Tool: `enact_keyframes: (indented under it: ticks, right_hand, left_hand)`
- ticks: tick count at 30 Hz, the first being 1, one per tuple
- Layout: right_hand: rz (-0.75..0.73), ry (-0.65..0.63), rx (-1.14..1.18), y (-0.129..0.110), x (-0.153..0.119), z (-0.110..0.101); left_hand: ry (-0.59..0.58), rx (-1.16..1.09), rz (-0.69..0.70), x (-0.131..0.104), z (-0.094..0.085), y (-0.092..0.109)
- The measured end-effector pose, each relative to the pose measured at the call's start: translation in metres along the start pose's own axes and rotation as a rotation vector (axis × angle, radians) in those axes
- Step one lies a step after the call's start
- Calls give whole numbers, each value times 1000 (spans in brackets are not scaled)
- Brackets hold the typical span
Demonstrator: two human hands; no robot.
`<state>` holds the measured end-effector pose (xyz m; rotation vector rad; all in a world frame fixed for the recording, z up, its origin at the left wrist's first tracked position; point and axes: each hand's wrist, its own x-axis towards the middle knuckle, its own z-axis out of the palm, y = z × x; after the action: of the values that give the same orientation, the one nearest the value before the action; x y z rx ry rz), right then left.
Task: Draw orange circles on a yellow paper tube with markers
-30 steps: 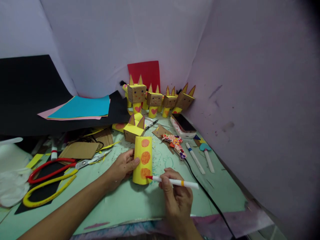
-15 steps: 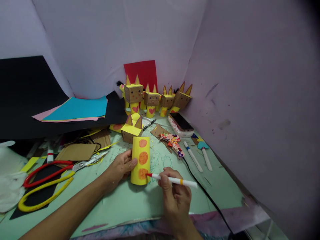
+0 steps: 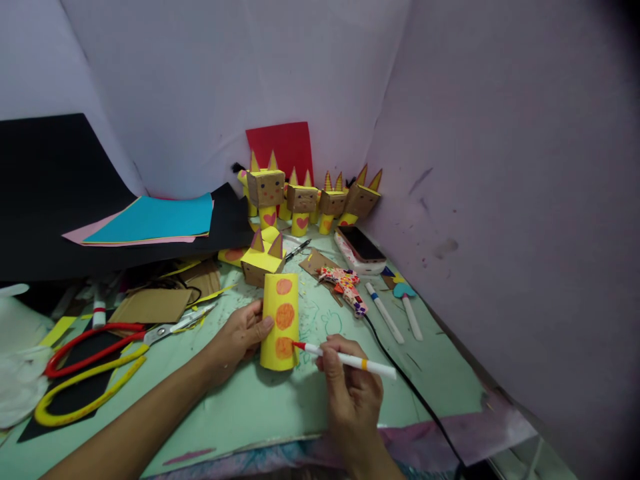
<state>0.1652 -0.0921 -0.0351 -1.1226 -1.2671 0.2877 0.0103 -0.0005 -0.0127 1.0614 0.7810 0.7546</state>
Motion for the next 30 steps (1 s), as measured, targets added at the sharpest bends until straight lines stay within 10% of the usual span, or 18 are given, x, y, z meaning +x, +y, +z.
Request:
enact_keyframes:
  ticks: [11,20,30]
  right_hand:
    - [55,-2,48,-1,1,2]
    - [641,97,636,9,8,-3]
    - [735,-6,622,12,6,2]
  left_hand:
    - [-2,6,6,-2,1,2]
    - [0,-14,-24,-3,-6,4]
    - [-22,-3,-32,-6,-2,4]
